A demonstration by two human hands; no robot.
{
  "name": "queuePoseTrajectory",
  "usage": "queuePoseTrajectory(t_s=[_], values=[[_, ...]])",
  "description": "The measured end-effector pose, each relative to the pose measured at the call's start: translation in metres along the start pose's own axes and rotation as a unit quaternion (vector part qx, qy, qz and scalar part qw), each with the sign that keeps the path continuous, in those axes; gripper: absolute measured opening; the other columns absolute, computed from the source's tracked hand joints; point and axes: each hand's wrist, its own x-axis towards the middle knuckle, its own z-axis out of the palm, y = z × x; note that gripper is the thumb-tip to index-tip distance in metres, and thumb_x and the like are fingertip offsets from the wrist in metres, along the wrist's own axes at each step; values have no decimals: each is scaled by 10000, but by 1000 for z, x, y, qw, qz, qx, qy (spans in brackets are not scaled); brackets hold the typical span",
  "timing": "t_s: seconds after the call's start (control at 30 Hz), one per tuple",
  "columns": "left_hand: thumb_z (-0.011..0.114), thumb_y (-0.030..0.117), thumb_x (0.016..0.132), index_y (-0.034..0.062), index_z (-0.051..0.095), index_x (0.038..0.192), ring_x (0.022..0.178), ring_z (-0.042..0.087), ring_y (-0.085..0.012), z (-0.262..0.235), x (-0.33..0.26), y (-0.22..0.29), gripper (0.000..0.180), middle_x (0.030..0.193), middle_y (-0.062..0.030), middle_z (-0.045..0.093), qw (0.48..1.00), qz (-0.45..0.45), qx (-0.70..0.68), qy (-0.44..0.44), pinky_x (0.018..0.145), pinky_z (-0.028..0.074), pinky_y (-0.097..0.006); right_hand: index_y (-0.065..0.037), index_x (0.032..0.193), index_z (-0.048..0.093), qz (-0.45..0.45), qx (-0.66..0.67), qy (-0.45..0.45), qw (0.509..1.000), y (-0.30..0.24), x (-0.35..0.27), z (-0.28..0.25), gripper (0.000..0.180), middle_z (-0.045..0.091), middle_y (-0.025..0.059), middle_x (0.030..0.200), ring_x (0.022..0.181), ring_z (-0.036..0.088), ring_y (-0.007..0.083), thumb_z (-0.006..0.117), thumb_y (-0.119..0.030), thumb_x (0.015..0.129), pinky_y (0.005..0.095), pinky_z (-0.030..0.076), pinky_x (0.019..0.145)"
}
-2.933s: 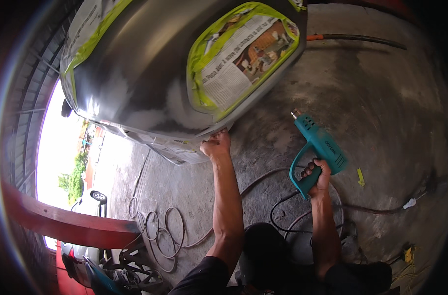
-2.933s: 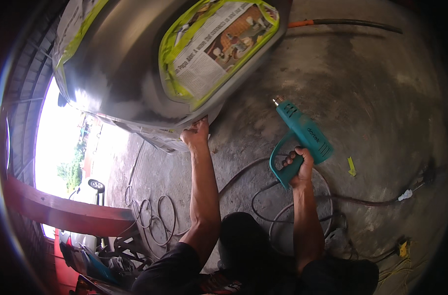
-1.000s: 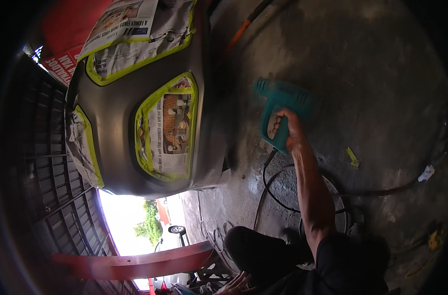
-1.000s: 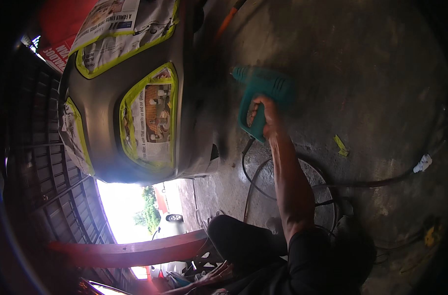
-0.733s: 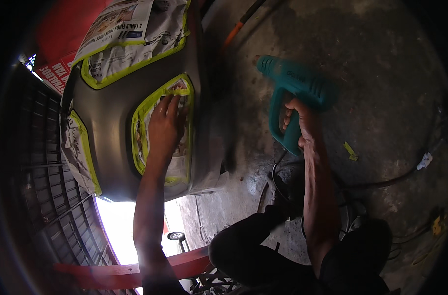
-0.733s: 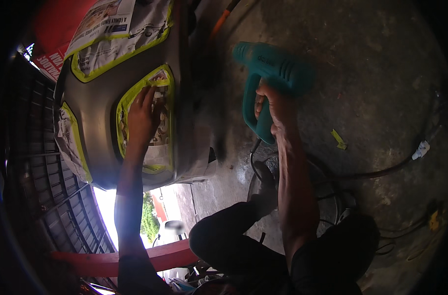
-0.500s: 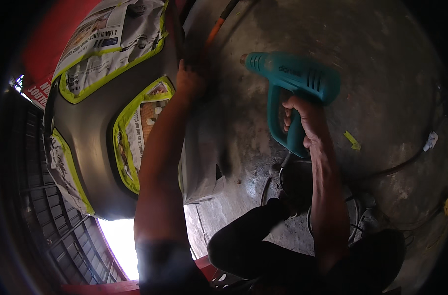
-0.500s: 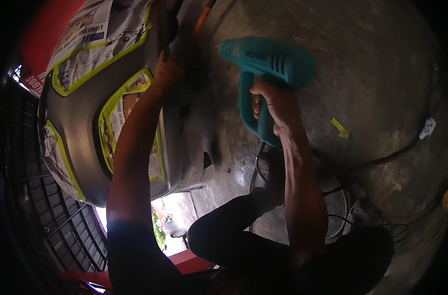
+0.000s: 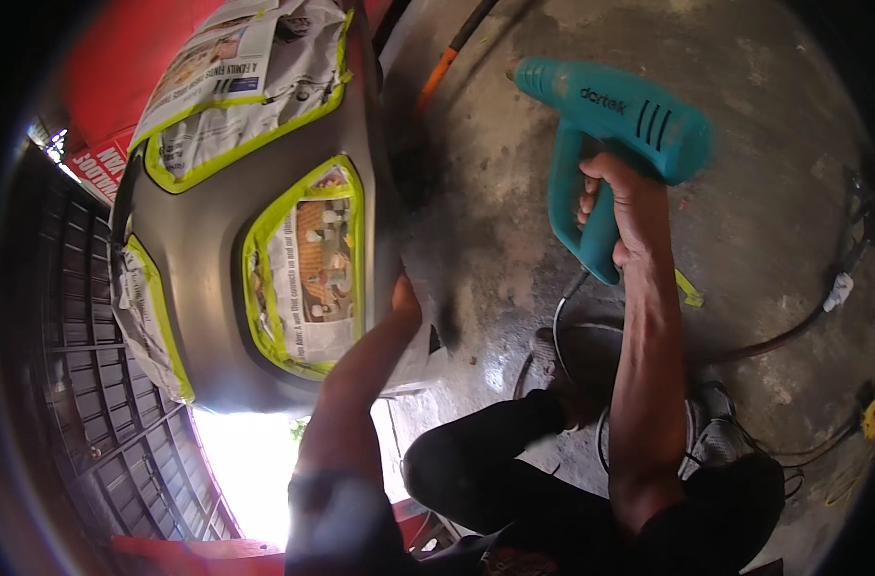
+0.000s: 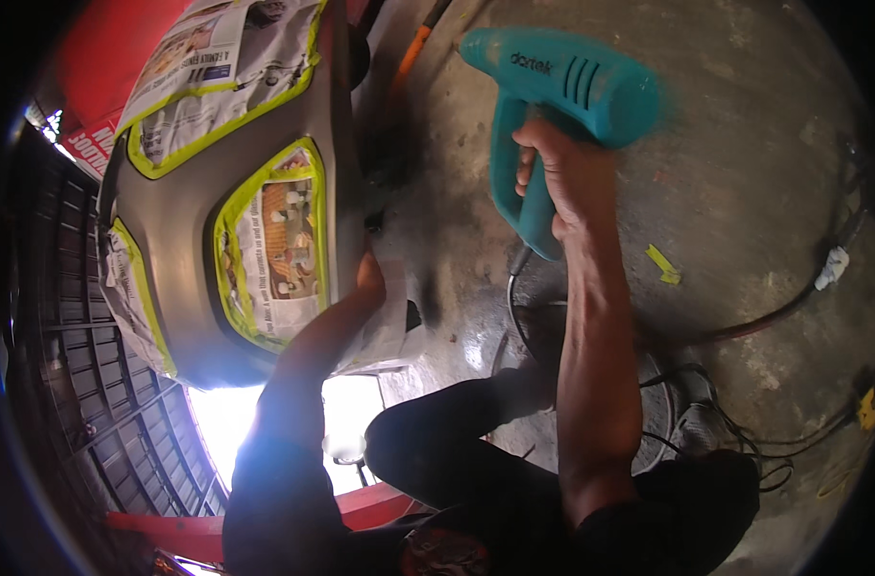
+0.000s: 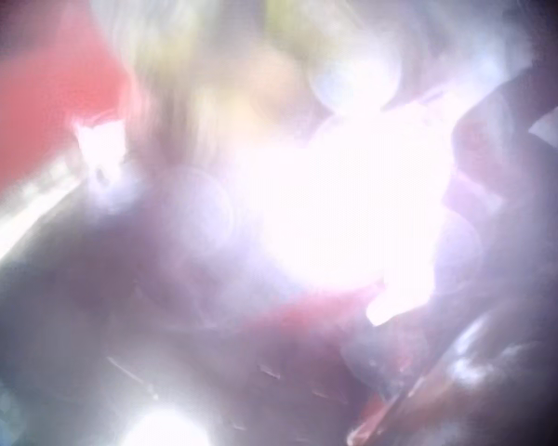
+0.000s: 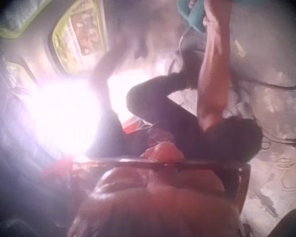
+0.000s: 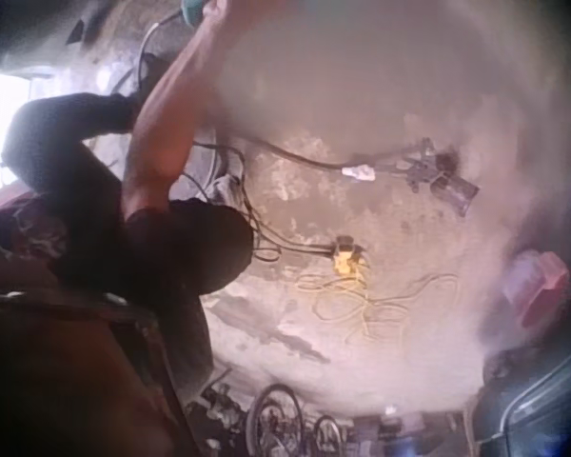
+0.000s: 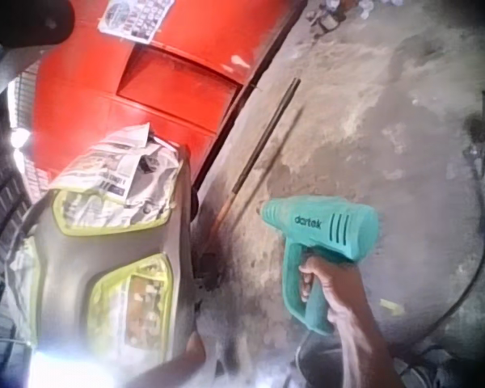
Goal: The person prepares paint by pouring it from a can into a spray gun cup using a paper funnel. They then use a heat gun to dry the surface of a car bumper that is masked with newspaper. Finally, they spray paint the bumper with the spray gun.
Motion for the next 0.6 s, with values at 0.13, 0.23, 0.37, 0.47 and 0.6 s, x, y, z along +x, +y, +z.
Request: queuePoseTrajectory(t_s=[0.13,0.23,0.37,0.47,0.6], values=[[349,558,988,49,273,1495,1380,305,-203,-26,-59,9,722,1517,-63,331,994,47,72,66,1133,203,-266,-38,729,593,-3,22,-23,1000,-3,-6,0,84,546,43,590,451,517,135,663,-82,715,282,422,422],[402,538,983,83,291,1495,1345,370,-200,-30,-81,3,694,1510,-64,339,995,8,84,49,1108,269,-289,-55,713,570,7,7,-24,1000,0,-1,-8,129,518,40,582,456,515,145,667,-140,721,298,428,434],[420,522,984,90,273,1493,1360,374,-202,23,-117,20,684,1521,-105,319,620,-471,488,-395,1132,304,-360,-50,689,576,73,-10,-68,995,8,4,-14,126,538,54,569,439,522,154,654,-141,726,310,434,428],[488,430,983,83,358,1447,1271,489,-250,61,-144,26,594,1459,-143,414,767,-247,381,-453,1069,387,-385,-44,657,582,97,-62,-99,988,16,8,-14,141,546,65,548,419,527,167,648,-145,730,317,438,426],[564,317,963,84,496,1345,1143,598,-258,48,-197,40,453,1261,-142,597,723,159,579,-343,962,471,-377,-24,665,594,116,-108,-159,975,39,21,-19,136,558,78,554,407,534,179,646,-131,731,325,436,413]])
